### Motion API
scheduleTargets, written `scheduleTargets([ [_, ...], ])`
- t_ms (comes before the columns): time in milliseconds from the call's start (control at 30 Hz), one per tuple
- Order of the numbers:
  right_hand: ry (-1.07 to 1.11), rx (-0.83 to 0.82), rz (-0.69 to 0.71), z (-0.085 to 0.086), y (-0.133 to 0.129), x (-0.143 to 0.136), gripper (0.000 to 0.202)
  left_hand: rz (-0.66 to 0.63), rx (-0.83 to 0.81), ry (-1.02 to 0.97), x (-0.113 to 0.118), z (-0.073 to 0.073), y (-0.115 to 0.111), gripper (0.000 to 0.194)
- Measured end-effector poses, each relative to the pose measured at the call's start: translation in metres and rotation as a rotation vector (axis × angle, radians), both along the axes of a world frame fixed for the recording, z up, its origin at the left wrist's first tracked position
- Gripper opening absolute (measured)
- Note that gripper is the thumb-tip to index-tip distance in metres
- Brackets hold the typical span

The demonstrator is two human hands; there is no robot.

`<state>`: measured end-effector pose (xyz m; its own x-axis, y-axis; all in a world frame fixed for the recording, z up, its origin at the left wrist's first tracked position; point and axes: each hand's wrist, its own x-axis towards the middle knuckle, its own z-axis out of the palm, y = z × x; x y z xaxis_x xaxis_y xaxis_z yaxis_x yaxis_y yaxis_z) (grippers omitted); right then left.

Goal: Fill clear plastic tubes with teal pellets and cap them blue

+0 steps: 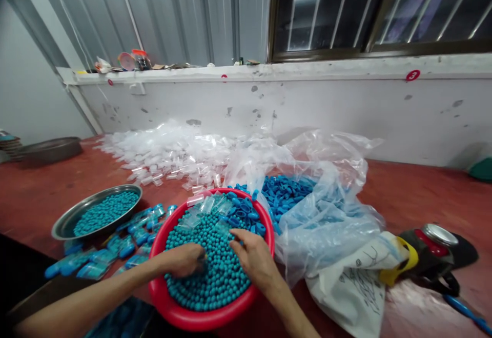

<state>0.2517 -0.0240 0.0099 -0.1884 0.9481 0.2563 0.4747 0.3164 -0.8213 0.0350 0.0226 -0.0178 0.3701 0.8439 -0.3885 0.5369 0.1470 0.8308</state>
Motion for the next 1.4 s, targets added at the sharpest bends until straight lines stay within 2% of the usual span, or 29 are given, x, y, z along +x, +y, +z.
scheduleTargets([
  [133,0.029,-0.082,-0.09,-0.003,0.001,0.026,0.031,-0.12,-0.293,-0.036,0.035,-0.017,0.022,0.026],
  [267,0.006,-0.116,-0.137,-0.01,-0.002,0.027,0.031,-0.136,-0.454,-0.237,0.048,-0.015,0.021,0.036],
  [400,-0.133,-0.105,-0.158,-0.007,0.0,0.023,0.032,-0.113,-0.511,-0.472,0.038,-0.001,0.014,0.046],
  [533,-0.517,-0.08,-0.199,0.004,0.005,0.013,0.033,-0.053,-0.502,-0.608,0.019,0.011,0.011,0.038],
  [667,-0.925,-0.028,-0.052,0.009,0.008,0.0,0.037,0.004,-0.447,-0.682,0.001,0.015,0.004,0.028],
  [767,-1.146,0.022,0.051,0.002,0.008,-0.005,0.033,-0.014,-0.456,-0.753,-0.011,0.017,-0.002,0.033],
  [833,-1.226,0.044,0.077,-0.005,0.009,-0.005,0.029,-0.034,-0.478,-0.726,-0.015,0.015,-0.005,0.037],
  [933,-1.3,0.06,0.103,-0.013,0.012,-0.005,0.026,-0.019,-0.409,-0.459,-0.014,0.007,-0.005,0.032],
  [1033,-1.312,0.086,0.084,-0.016,0.013,-0.007,0.023,0.002,-0.345,-0.269,0.0,-0.007,0.0,0.022],
  [1200,-1.308,0.08,0.019,-0.019,0.01,-0.012,0.023,-0.03,-0.36,-0.274,0.04,-0.023,0.014,0.024],
  [1300,-1.309,0.056,0.024,-0.018,0.009,-0.013,0.023,-0.063,-0.41,-0.304,0.054,-0.02,0.021,0.023],
  [1400,-1.296,0.064,-0.001,-0.011,0.008,-0.014,0.02,-0.102,-0.455,-0.385,0.05,-0.01,0.024,0.022],
])
